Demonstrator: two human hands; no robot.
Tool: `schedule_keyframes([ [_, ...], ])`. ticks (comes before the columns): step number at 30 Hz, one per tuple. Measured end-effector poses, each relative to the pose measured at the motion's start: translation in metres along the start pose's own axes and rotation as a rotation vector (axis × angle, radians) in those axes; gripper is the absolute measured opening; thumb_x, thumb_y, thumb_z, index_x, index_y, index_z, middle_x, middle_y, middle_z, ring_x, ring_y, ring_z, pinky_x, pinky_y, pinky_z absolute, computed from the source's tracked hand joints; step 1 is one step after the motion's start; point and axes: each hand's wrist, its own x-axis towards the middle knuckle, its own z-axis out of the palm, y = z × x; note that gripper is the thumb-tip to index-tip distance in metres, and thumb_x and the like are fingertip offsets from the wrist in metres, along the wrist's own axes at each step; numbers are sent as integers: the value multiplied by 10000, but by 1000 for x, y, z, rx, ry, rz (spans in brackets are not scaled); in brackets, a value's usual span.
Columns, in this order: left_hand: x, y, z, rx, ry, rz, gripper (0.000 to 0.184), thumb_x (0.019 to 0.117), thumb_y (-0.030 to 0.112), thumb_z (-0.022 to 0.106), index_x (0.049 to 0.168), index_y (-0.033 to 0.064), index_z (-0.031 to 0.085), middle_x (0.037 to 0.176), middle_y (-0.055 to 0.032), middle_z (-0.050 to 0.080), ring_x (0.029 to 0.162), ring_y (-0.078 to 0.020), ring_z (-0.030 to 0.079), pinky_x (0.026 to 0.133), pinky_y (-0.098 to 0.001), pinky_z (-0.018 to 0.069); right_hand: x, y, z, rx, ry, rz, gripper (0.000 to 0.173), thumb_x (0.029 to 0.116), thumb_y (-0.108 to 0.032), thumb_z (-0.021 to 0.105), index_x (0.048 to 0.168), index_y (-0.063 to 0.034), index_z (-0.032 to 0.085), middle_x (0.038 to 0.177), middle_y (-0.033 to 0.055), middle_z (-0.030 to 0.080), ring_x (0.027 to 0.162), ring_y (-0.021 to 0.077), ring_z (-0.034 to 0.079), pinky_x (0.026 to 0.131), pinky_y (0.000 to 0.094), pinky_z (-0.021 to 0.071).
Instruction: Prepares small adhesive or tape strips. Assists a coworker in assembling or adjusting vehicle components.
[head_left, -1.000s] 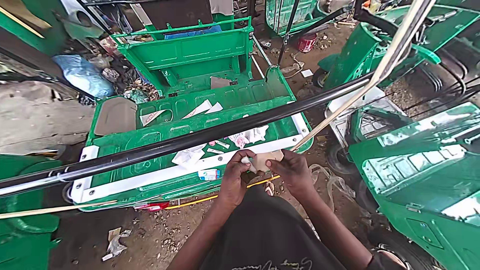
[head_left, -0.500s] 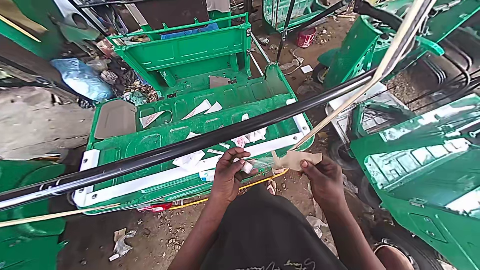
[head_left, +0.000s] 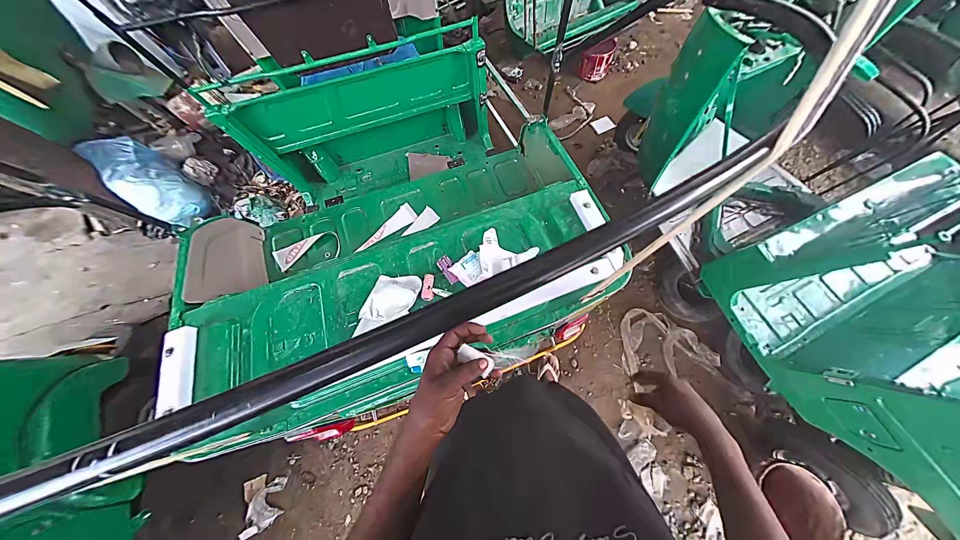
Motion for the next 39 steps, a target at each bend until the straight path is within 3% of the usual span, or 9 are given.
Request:
schedule_keyframes([
  [2, 1, -1, 2, 9, -97, -12, 455, 852, 11, 720, 1287, 60, 599, 1237, -131, 642, 938, -257, 713, 769, -445, 649, -20, -47, 18, 517, 16, -281, 446, 888, -251, 783, 1263, -37, 671, 1087, 89, 753, 920, 198, 738, 803, 378, 628],
  [7, 18, -5, 30, 110, -337, -8, 449, 877, 70, 754, 1303, 93, 614, 1251, -108, 644, 963, -231, 706, 792, -431, 645, -34, -131, 41, 1108, -400, -553, 833, 819, -620, 783, 1427, -98, 556, 1170, 115, 723, 950, 236, 740, 790, 402, 646],
  [12, 34, -22, 84, 374, -369, 88, 406, 884, 41, 713, 1273, 12, 601, 1199, -114, 651, 949, -209, 691, 775, -354, 628, -34, -127, 19, 1288, -179, -539, 287, 877, -24, 755, 1154, 15, 689, 961, 142, 748, 750, 204, 734, 702, 367, 649],
  [17, 64, -86, 177, 339, -28, 194, 343, 858, 31, 761, 1175, -9, 636, 1006, -86, 672, 842, -170, 672, 680, -296, 603, -9, -59, -52, 1232, 60, -769, 213, 848, 15, 780, 1053, -10, 731, 1023, 102, 734, 803, 154, 718, 728, 322, 645],
  [27, 113, -172, 332, 76, 94, 16, 363, 897, -84, 586, 1245, 19, 611, 1211, -100, 665, 1067, -196, 655, 880, -364, 574, 40, 71, -201, 1061, 95, -807, 219, 857, -73, 795, 1064, -128, 747, 976, 53, 756, 738, 171, 732, 663, 336, 654],
  [31, 105, -182, 342, -62, 210, 41, 266, 1021, 87, 470, 1241, 33, 610, 1153, -83, 651, 981, -170, 650, 845, -362, 569, 48, 46, -188, 732, 137, -1036, 243, 833, -35, 785, 1058, -113, 738, 990, -9, 770, 811, 106, 742, 738, 279, 655],
  [34, 95, -184, 341, -155, 275, 100, 283, 1053, 240, 533, 1244, 42, 599, 1130, -60, 680, 1047, -145, 654, 954, -358, 543, 50, 22, -167, 316, 56, -1179, 425, 847, -115, 757, 1256, -30, 678, 1111, 23, 757, 961, 79, 734, 863, 290, 639],
  [37, 69, -192, 309, -32, 479, 162, 263, 976, 111, 664, 1216, 13, 616, 1009, -48, 700, 877, -125, 678, 789, -311, 587, 43, 0, -152, 146, -327, -1183, 794, 831, -56, 714, 1552, -19, 383, 1363, 60, 660, 1155, 113, 688, 978, 331, 608],
  [39, 42, -199, 277, -32, 601, 141, 242, 962, 54, 649, 1202, 32, 672, 1016, -50, 693, 777, -116, 639, 650, -272, 550, 43, -12, -140, 141, -421, -1171, 818, 871, -61, 698, 1586, -12, 301, 1409, 70, 634, 1207, 131, 671, 1013, 339, 595],
])
